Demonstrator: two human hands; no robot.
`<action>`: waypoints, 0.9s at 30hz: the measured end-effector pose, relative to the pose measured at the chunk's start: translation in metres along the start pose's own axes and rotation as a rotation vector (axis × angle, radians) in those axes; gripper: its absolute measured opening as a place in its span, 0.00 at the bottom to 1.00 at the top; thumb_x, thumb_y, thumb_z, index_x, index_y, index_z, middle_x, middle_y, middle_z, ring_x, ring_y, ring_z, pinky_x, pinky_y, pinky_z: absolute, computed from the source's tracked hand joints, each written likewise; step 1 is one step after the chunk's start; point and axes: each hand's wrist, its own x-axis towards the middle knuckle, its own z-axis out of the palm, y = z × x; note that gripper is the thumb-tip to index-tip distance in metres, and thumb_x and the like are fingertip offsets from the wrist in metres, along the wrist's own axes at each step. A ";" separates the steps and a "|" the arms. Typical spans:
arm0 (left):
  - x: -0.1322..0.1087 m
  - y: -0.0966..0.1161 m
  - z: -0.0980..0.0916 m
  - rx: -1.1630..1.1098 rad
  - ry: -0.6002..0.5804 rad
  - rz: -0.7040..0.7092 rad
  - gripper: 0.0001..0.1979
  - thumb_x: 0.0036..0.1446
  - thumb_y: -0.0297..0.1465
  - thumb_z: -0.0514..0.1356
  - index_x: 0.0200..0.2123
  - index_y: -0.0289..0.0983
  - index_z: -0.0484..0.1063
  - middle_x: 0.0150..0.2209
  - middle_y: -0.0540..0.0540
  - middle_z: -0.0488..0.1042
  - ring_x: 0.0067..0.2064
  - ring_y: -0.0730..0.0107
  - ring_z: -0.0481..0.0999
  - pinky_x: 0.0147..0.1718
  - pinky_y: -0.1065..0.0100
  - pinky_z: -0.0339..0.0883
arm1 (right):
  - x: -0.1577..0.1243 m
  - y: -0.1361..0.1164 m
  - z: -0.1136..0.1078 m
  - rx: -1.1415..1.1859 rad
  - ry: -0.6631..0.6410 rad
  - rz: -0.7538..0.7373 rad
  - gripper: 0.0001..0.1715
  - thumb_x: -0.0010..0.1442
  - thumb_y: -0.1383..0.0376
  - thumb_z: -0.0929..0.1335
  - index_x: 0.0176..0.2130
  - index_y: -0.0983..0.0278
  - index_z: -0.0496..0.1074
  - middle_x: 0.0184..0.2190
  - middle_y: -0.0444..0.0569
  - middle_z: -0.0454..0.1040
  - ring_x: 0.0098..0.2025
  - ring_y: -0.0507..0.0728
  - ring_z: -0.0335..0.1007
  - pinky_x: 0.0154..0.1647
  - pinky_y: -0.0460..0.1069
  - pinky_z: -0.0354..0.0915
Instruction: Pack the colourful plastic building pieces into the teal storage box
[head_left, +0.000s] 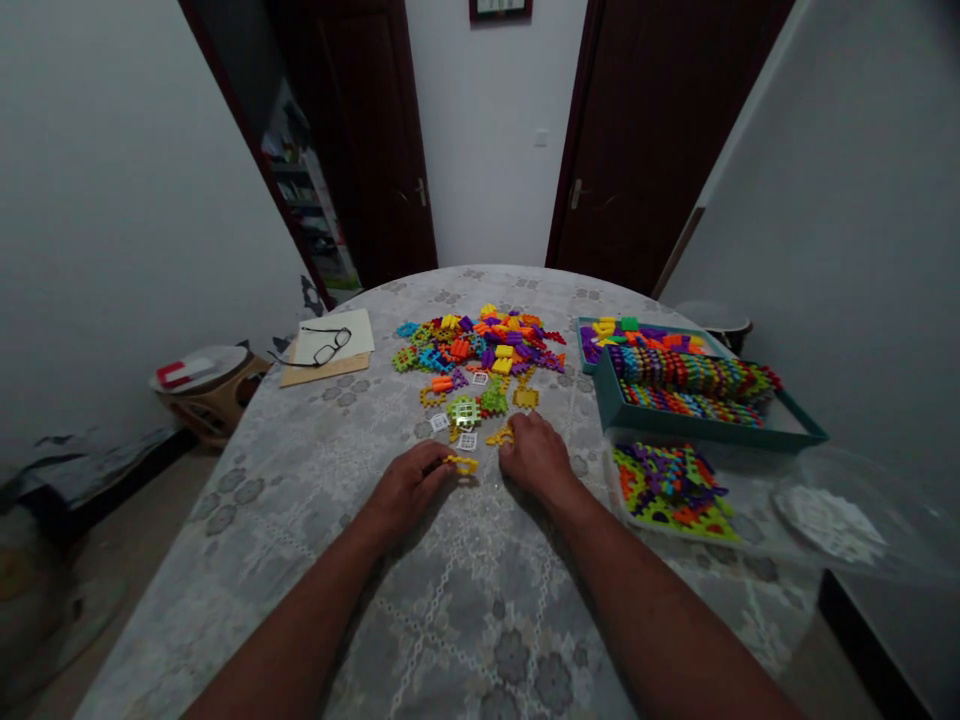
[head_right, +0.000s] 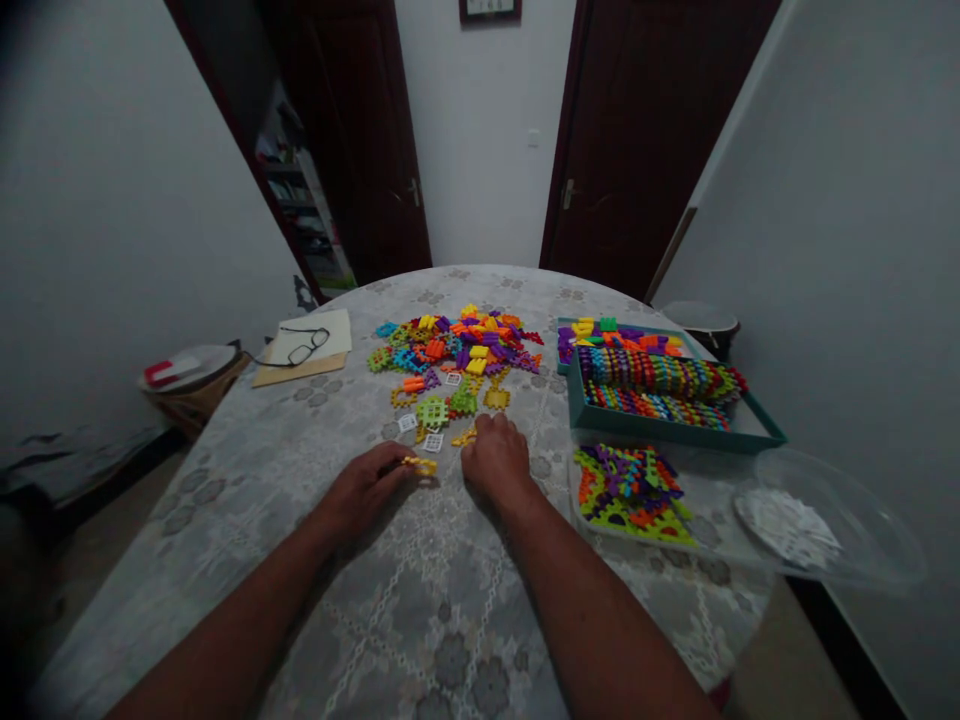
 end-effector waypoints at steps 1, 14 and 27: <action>-0.001 0.000 0.000 0.002 0.007 0.002 0.15 0.69 0.41 0.59 0.43 0.39 0.82 0.43 0.43 0.84 0.46 0.58 0.81 0.52 0.59 0.74 | 0.000 0.000 -0.002 0.003 -0.019 -0.024 0.19 0.66 0.63 0.70 0.55 0.65 0.77 0.52 0.59 0.77 0.55 0.66 0.75 0.54 0.56 0.67; -0.006 -0.002 0.002 -0.106 0.059 -0.023 0.13 0.68 0.39 0.60 0.48 0.40 0.81 0.43 0.46 0.85 0.44 0.60 0.82 0.50 0.62 0.74 | -0.002 -0.003 0.003 0.060 0.096 -0.347 0.15 0.68 0.66 0.68 0.53 0.62 0.78 0.58 0.57 0.76 0.62 0.65 0.67 0.61 0.56 0.63; -0.005 -0.009 0.002 -0.069 0.073 -0.001 0.14 0.68 0.41 0.59 0.47 0.40 0.80 0.46 0.43 0.84 0.48 0.56 0.81 0.54 0.58 0.74 | 0.009 0.009 0.006 -0.143 0.296 0.022 0.25 0.70 0.67 0.66 0.64 0.66 0.73 0.67 0.65 0.71 0.70 0.70 0.61 0.74 0.67 0.49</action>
